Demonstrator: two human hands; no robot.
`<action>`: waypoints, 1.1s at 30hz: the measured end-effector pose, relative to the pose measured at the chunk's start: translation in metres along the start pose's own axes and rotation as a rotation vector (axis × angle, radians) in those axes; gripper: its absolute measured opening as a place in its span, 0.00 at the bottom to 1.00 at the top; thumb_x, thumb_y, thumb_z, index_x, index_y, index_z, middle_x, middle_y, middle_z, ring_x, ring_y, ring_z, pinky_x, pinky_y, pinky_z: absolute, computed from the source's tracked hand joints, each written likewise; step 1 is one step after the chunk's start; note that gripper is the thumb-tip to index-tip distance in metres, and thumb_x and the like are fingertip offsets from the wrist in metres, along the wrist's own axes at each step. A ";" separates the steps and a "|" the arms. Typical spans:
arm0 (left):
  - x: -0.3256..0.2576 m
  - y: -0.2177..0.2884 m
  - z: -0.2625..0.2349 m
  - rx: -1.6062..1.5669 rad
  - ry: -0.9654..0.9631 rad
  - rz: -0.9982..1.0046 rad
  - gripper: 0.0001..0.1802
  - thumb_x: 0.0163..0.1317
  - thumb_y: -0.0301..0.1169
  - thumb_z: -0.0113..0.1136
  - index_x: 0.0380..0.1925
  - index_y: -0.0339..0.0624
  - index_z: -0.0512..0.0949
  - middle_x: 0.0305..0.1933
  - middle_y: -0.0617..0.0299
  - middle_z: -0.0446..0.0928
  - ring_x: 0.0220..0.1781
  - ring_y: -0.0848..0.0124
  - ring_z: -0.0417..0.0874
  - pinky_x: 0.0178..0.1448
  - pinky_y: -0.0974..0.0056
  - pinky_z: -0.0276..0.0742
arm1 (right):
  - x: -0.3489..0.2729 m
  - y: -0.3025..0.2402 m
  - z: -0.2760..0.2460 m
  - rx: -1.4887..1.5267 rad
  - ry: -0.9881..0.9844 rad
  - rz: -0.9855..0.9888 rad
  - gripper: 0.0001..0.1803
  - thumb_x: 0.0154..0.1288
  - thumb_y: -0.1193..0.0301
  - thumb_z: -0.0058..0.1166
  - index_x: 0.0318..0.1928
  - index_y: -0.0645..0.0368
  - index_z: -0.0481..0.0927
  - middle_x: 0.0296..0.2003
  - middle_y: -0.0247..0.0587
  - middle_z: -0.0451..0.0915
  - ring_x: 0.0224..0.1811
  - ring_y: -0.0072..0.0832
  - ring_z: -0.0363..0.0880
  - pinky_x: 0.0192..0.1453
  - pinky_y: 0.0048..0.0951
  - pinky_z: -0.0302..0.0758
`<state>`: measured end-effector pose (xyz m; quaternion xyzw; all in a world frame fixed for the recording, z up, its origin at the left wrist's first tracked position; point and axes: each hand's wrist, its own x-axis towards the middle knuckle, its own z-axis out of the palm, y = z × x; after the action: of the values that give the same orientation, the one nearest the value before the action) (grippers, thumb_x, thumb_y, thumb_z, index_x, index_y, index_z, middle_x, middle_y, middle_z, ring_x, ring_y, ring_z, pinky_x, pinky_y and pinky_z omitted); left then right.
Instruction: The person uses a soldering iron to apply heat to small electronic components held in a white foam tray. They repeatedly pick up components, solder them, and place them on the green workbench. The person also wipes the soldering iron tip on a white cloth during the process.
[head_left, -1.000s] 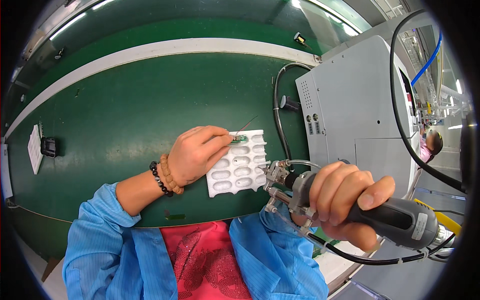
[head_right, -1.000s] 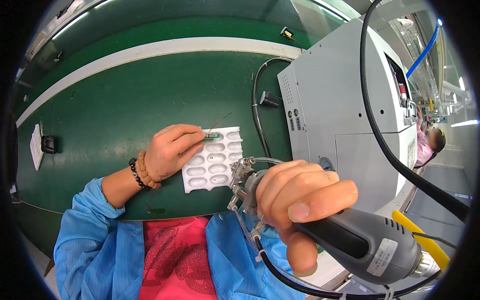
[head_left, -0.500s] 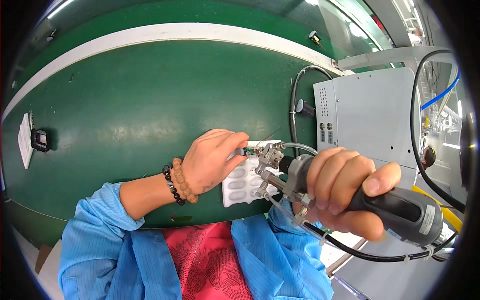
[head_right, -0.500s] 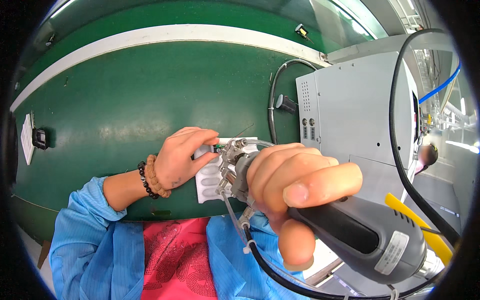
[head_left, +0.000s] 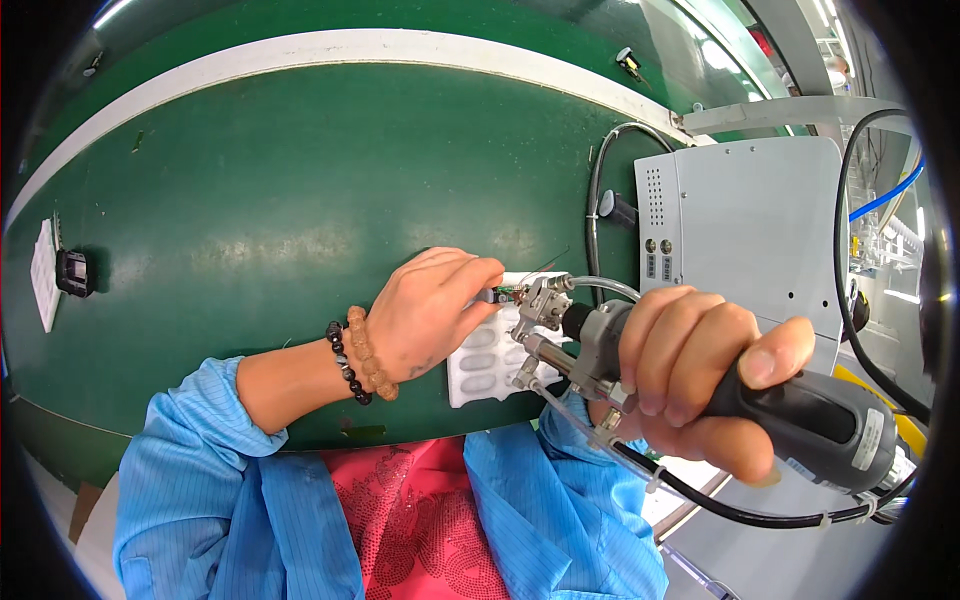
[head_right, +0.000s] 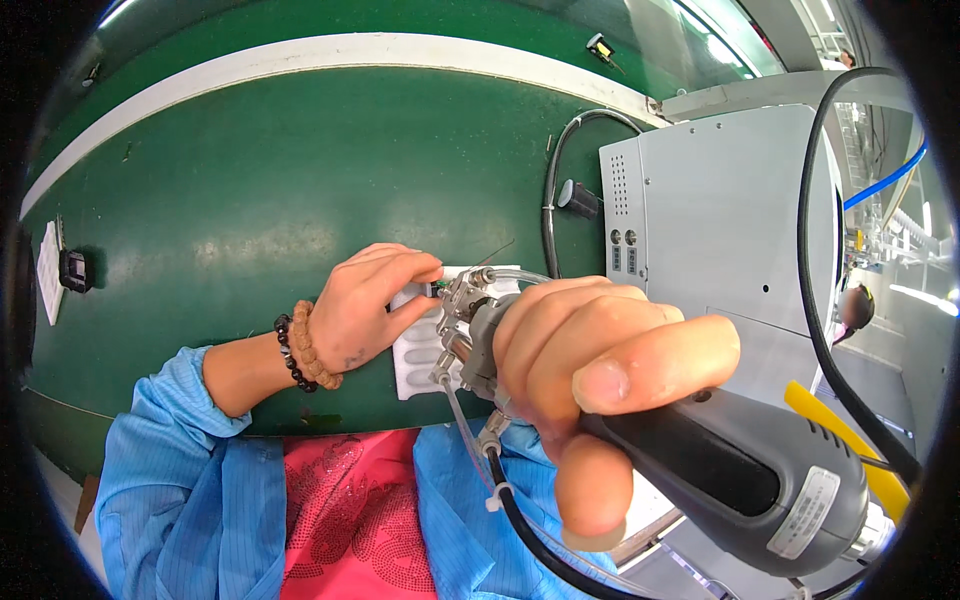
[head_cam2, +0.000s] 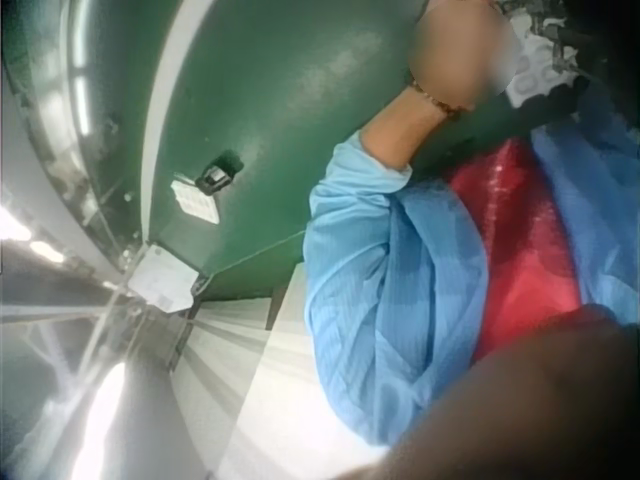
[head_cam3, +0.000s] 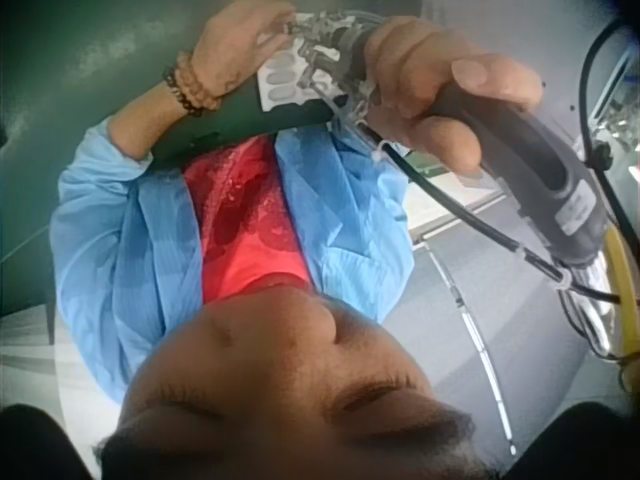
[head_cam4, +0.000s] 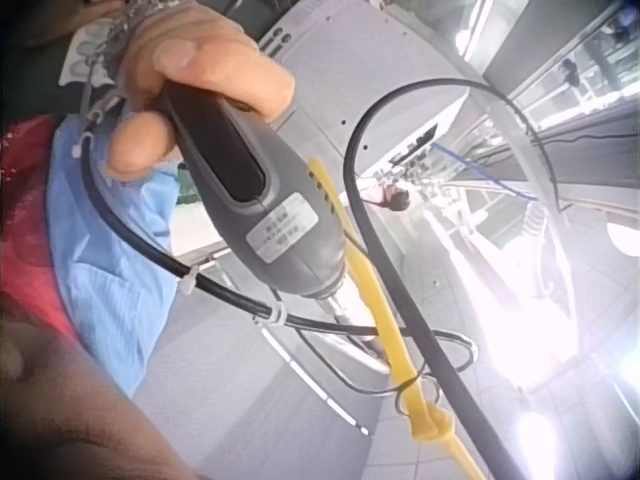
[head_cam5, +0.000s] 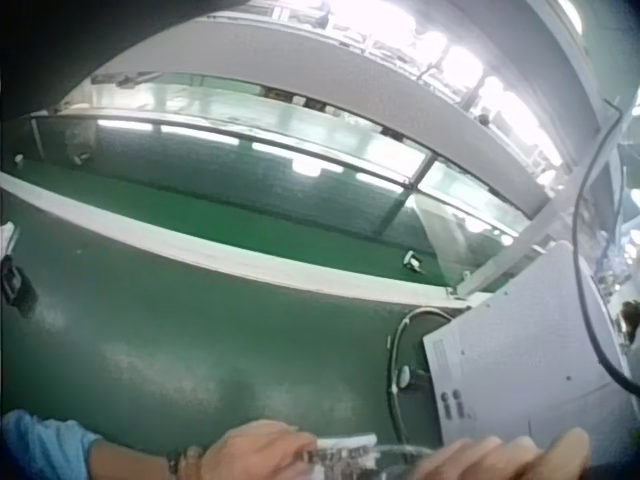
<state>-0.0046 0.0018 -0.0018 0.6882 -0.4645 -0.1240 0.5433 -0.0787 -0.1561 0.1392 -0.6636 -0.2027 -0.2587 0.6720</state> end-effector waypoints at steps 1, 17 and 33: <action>0.000 0.000 0.000 0.006 0.003 0.006 0.20 0.48 0.22 0.72 0.43 0.38 0.78 0.40 0.56 0.83 0.44 0.56 0.84 0.51 0.57 0.80 | 0.001 0.000 0.001 -0.004 -0.004 0.005 0.27 0.66 0.49 0.60 0.50 0.53 0.66 0.20 0.26 0.72 0.17 0.18 0.70 0.20 0.20 0.69; -0.001 0.001 0.000 0.005 -0.028 -0.011 0.18 0.49 0.23 0.72 0.41 0.38 0.78 0.37 0.56 0.83 0.41 0.56 0.84 0.47 0.57 0.80 | -0.004 -0.002 0.007 0.027 0.076 0.028 0.23 0.67 0.52 0.61 0.49 0.53 0.66 0.19 0.25 0.69 0.16 0.18 0.67 0.22 0.22 0.66; 0.025 0.028 -0.032 -0.089 -0.039 -0.109 0.16 0.53 0.26 0.73 0.43 0.38 0.84 0.42 0.52 0.84 0.42 0.60 0.85 0.49 0.61 0.79 | -0.033 -0.063 -0.010 -0.051 0.221 -0.216 0.22 0.67 0.55 0.63 0.43 0.56 0.67 0.18 0.28 0.73 0.14 0.17 0.72 0.18 0.18 0.73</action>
<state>0.0168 0.0035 0.0429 0.6850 -0.4310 -0.1875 0.5567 -0.1435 -0.1630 0.1681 -0.6221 -0.1910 -0.4061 0.6415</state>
